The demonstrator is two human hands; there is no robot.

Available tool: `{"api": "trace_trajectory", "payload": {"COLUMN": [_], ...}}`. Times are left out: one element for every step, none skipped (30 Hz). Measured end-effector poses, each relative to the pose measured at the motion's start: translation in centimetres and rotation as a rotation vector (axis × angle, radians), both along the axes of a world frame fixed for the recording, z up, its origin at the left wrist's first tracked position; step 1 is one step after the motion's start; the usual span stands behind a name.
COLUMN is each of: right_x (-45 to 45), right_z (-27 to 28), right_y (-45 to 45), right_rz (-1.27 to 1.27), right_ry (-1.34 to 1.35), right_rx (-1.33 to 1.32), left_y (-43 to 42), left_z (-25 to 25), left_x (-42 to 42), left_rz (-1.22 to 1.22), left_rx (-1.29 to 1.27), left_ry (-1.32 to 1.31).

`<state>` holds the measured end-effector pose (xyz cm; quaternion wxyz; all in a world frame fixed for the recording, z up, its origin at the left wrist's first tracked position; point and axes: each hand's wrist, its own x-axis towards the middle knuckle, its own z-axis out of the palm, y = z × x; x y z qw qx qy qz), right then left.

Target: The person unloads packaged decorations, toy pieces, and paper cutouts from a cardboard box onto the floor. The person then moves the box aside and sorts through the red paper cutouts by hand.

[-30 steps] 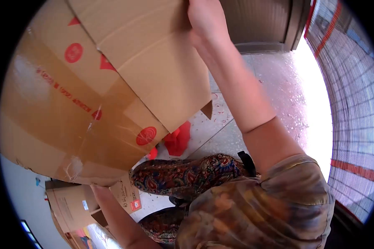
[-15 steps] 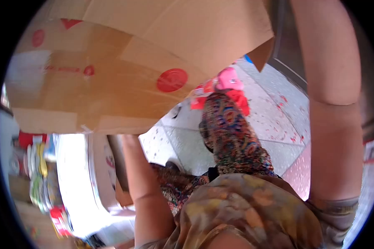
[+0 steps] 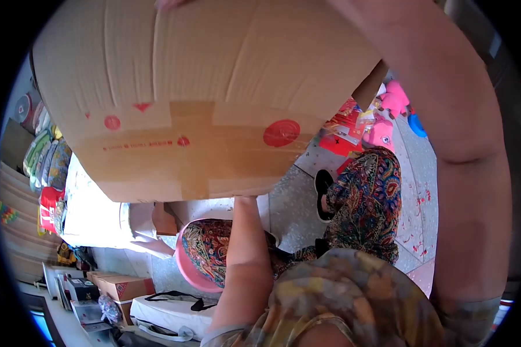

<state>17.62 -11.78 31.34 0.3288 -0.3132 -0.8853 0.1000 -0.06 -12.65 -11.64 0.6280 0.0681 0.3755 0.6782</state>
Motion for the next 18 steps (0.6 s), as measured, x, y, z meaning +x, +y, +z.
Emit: {"api": "trace_trajectory", "payload": {"right_x": [-1.4,-2.9,-4.5,-6.3,-8.0,-9.7,-11.5,-13.2,-14.2,-14.7,-15.2,-15.5,-15.8,-16.0,-16.1,-16.2,-16.3,-16.4], "right_z": [0.2,0.1,-0.1,-1.6,-3.4,-5.5,-7.7,-9.6,-11.2,-12.6,-13.6,-14.4,-15.1,-15.6,-16.0,-16.4,-17.1,-17.7], "right_y": [0.3,0.9,1.4,2.2,3.0,4.1,5.5,6.7,7.6,8.3,8.6,8.9,9.3,9.7,9.9,10.0,10.3,10.6], "right_rz": [0.04,0.065,0.097,0.109,0.124,0.146,0.157,0.168,0.231,0.291,0.312,0.323,0.331,0.343,0.339,0.332,0.342,0.347], "right_ry": [-0.157,-0.281,-0.401,-0.379,-0.354,-0.366,-0.343,-0.316,-0.247,-0.179,-0.187,-0.208,-0.23,-0.234,-0.228,-0.222,-0.223,-0.22], "right_rx": [-0.005,0.005,0.019,0.005,-0.01,-0.006,0.018,0.043,0.018,-0.011,-0.009,-0.07,-0.13,-0.126,-0.179,-0.236,-0.236,-0.22], "left_y": [-0.4,-0.8,-1.4,-1.8,-2.4,-3.2,-3.8,-4.5,-5.2,-5.8,-6.6,-7.2,-7.6,-8.1,-8.6,-8.9,-9.0,-9.1], "left_z": [-1.2,-2.4,-3.7,-4.9,-6.2,-7.5,-8.8,-10.0,-11.2,-12.2,-13.1,-13.9,-14.5,-15.0,-15.5,-15.8,-16.0,-16.2], "left_x": [-0.1,-0.2,-0.2,-0.2,-0.3,-0.2,-0.2,-0.1,-0.1,0.0,0.0,0.2,0.4,0.4,0.6,0.6,0.6,0.5], "left_rz": [0.016,0.036,0.054,0.075,0.099,0.128,0.159,0.192,0.225,0.255,0.286,0.314,0.342,0.364,0.381,0.398,0.419,0.429], "left_rx": [-0.031,-0.066,-0.107,-0.147,-0.191,-0.242,-0.292,-0.345,-0.397,-0.447,-0.502,-0.558,-0.605,-0.651,-0.691,-0.725,-0.758,-0.782], "left_ry": [-0.021,-0.045,-0.071,-0.094,-0.115,-0.143,-0.178,-0.209,-0.228,-0.254,-0.277,-0.296,-0.312,-0.33,-0.342,-0.346,-0.349,-0.355]}}
